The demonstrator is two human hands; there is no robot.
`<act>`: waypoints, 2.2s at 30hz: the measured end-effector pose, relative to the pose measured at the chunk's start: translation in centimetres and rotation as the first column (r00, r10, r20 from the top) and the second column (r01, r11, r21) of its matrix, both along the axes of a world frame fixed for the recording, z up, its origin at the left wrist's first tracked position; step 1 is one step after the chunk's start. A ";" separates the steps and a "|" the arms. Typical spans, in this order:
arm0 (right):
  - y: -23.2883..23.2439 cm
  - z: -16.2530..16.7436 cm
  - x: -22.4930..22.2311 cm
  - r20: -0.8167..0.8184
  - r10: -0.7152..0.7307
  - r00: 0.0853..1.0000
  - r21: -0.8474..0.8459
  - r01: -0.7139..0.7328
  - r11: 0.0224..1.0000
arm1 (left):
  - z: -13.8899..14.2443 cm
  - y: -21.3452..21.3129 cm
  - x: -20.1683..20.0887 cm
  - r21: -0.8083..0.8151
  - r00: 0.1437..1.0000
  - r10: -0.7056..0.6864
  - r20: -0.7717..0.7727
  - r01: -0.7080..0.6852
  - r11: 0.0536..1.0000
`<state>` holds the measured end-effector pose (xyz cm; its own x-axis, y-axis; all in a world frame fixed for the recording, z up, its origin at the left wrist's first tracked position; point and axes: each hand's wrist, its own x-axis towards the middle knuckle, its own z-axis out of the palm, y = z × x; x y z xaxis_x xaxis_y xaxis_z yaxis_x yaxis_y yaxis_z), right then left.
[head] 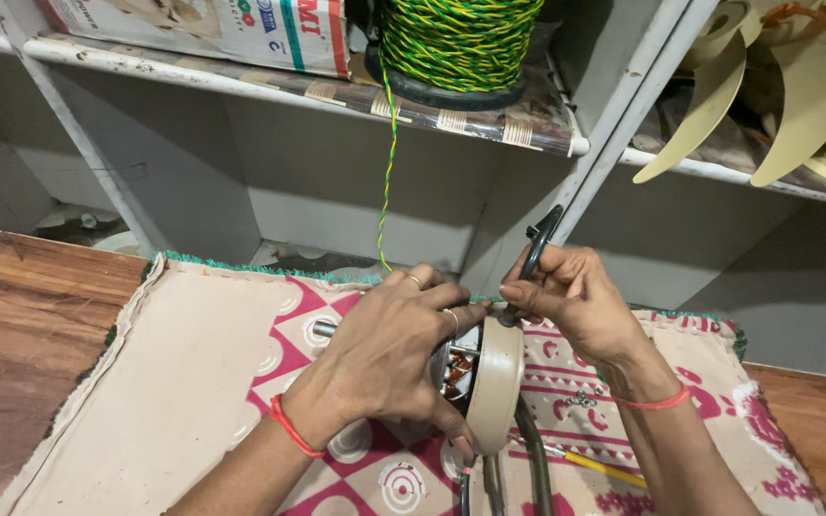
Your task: The person disassembles a small beige electrical motor by removing screws and prying off the housing with pliers. They expose the internal copper windings and rotor, then reassemble the motor by aligning the halves and tightening the screws.
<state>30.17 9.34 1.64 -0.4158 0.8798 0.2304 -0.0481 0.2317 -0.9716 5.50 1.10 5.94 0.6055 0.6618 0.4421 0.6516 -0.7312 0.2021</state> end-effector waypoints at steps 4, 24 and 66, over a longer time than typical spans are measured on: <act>0.1 -0.5 -0.4 -0.050 0.008 0.999 0.016 -0.007 1.000 | 0.2 -0.1 0.1 0.026 1.000 0.000 0.009 0.000 1.000; -6.3 -4.1 -0.5 -0.068 0.128 0.989 -0.090 -0.134 0.987 | -0.6 1.4 -0.5 0.069 0.995 0.017 0.099 -0.024 0.997; -15.3 -3.8 -3.1 0.739 -0.231 0.634 -0.029 0.372 0.928 | -0.6 4.6 -0.1 -0.033 0.989 0.072 0.127 -0.069 0.997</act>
<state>27.10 -5.99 -2.19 -0.0928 0.9798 -0.1774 0.7150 -0.0585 -0.6967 5.37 5.74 5.36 0.4965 0.7142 0.4933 0.6688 -0.6770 0.3071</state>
